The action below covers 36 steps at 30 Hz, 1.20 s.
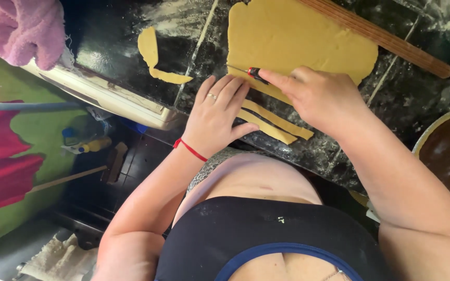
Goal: Creating a lattice crust on a pie by cutting dough strips and arranging them over the filling.
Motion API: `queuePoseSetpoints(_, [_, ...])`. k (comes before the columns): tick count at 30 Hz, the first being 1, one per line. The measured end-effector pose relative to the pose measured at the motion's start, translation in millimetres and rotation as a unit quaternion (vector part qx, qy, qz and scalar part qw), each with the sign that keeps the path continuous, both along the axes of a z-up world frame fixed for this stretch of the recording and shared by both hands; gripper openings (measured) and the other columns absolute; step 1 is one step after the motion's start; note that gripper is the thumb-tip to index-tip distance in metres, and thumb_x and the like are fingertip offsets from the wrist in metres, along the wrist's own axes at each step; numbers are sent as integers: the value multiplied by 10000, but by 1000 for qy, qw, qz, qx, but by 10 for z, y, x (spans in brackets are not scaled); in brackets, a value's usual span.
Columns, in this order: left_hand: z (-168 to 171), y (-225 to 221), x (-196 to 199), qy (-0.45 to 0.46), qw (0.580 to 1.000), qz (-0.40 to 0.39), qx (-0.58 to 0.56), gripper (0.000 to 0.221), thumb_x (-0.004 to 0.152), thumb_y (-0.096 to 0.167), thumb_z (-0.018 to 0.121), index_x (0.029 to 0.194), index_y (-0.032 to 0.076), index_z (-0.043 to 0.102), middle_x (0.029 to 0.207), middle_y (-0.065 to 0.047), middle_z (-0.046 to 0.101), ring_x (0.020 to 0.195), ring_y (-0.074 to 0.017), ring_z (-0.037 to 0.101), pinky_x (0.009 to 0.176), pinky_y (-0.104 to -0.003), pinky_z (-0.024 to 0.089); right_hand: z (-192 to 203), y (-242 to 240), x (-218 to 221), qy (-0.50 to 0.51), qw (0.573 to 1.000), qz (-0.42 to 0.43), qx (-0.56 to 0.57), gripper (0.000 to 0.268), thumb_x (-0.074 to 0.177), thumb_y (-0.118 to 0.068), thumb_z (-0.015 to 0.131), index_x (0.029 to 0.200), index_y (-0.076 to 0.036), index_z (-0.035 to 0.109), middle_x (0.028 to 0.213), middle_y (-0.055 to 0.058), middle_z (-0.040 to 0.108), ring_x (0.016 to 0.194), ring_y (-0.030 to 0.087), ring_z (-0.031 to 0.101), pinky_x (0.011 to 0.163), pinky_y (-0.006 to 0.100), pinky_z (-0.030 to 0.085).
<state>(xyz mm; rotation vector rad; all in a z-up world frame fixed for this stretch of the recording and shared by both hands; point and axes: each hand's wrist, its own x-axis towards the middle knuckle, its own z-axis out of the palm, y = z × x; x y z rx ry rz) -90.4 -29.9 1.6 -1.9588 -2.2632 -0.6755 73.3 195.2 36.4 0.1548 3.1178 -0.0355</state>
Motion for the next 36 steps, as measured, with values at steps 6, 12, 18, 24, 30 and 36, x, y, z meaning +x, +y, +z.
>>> queuePoseSetpoints(6, [-12,56,-81,8,1000,-17,14,900,1094,725,217,1394,26,697,1395,-141,651,1328,-316,629,1094,-500,488,88,15,62,-47,998,-11,-33,601,1116,-196,651,1656,-441,551,872,2,615,423,292,488,336,418,407])
queuePoseSetpoints(12, [36,56,-67,32,999,-8,15,899,1103,714,179,1380,48,716,1382,-113,670,1318,-285,639,1052,-465,493,277,59,397,-193,978,-77,-14,612,1120,-329,535,1701,-497,448,961,-13,688,529,326,632,406,454,471])
queuePoseSetpoints(18, [56,69,-7,25,999,0,22,910,1099,712,152,1359,51,721,1367,-109,685,1306,-302,639,1052,-465,475,209,171,1057,-138,986,-90,-6,652,1080,-242,634,1663,-497,493,1109,-75,704,574,300,642,370,429,466])
queuePoseSetpoints(24, [48,234,349,-41,998,-54,12,918,1075,741,192,1388,27,678,1374,-186,662,1249,-404,631,1111,-594,470,236,188,1102,-98,992,-73,2,620,1075,-180,646,1617,-475,579,988,-63,673,549,302,602,369,426,432])
queuePoseSetpoints(30, [-29,582,812,27,988,-140,65,849,1095,713,292,1329,-9,674,1286,-155,599,1200,-331,591,1179,-535,509,146,228,1146,-68,996,-55,12,655,1046,-142,689,1607,-467,593,1043,-94,702,741,200,690,398,380,485])
queuePoseSetpoints(36, [13,616,854,27,989,-128,68,870,1102,693,166,1330,34,686,1262,-121,649,1183,-328,634,1129,-527,513,154,345,1377,-112,993,-47,3,821,985,-68,671,1687,-452,487,1031,-26,655,657,252,640,377,399,422])
